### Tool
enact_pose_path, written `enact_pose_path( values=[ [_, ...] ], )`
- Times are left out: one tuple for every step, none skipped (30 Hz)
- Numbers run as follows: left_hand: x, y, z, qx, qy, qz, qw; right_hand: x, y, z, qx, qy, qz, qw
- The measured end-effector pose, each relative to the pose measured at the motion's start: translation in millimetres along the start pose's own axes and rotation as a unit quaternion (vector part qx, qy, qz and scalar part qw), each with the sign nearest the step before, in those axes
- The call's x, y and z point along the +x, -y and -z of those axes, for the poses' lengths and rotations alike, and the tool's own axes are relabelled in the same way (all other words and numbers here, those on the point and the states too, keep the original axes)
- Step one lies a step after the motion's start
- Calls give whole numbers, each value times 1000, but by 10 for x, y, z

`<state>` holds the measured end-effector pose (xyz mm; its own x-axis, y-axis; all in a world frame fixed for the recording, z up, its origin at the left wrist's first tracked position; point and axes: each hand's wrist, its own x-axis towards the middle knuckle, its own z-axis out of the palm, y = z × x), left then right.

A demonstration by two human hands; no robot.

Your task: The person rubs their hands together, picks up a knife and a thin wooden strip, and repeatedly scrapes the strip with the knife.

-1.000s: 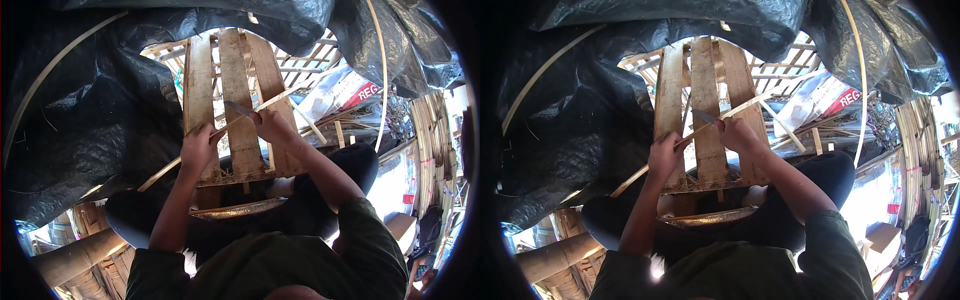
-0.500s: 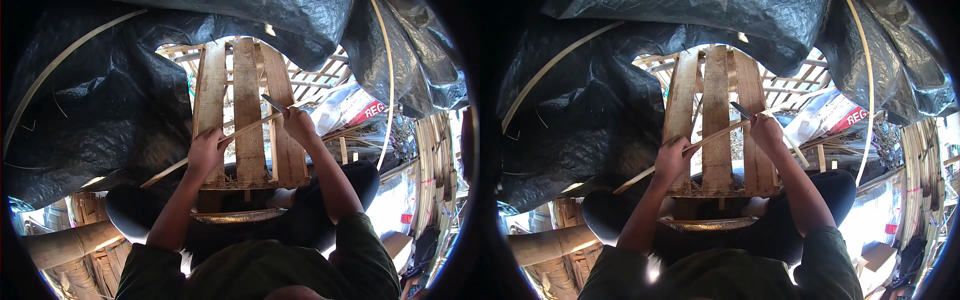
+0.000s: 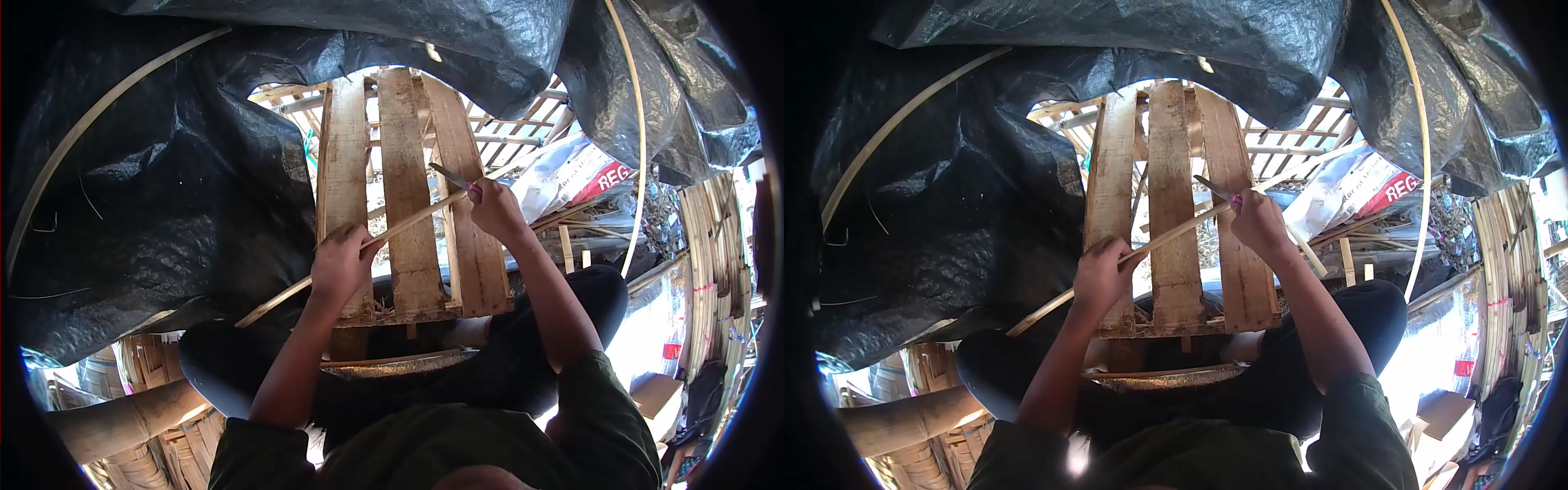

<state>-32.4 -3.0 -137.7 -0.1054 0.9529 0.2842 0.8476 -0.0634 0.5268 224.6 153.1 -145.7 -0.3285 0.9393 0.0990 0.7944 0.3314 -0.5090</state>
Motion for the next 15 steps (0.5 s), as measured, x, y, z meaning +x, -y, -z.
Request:
enact_pose_path(
  values=[
    [3,-12,6,0,6,8,1000,10,-19,-18,-12,-14,-1,1000],
    [2,-16,9,0,14,17,1000,10,22,-8,-11,-14,0,1000],
    [0,-12,9,0,15,18,1000,-1,60,-1,17,-14,-9,1000],
    [0,-7,6,-5,11,16,1000,-15,104,11,44,-14,-17,999],
    [2,-5,2,-11,7,14,1000,-31,155,29,44,-13,-18,999],
    [3,-10,3,-12,9,15,1000,-50,212,51,42,51,-30,997],
    [8,-16,9,-9,12,19,1000,-67,265,61,40,115,-41,992],
    [12,-19,13,-6,14,23,1000,-89,317,56,41,115,-42,992],
    [10,-20,13,-6,16,23,1000,-120,366,46,1,112,-48,993],
    [11,-23,12,-5,12,19,1000,-136,388,39,-39,107,-54,992],
    [13,-24,13,-3,6,14,1000,-124,360,-8,-39,102,-56,992],
    [14,-22,12,-3,6,13,1000,-113,308,-68,-39,102,-56,992],
    [14,-17,9,-3,11,18,1000,-101,239,-123,-35,86,-46,995],
    [14,-14,7,-4,16,24,1000,-92,229,-120,-32,70,-35,996],
    [18,-10,6,-4,16,24,1000,-82,216,-104,-32,70,-35,996]
  ],
)
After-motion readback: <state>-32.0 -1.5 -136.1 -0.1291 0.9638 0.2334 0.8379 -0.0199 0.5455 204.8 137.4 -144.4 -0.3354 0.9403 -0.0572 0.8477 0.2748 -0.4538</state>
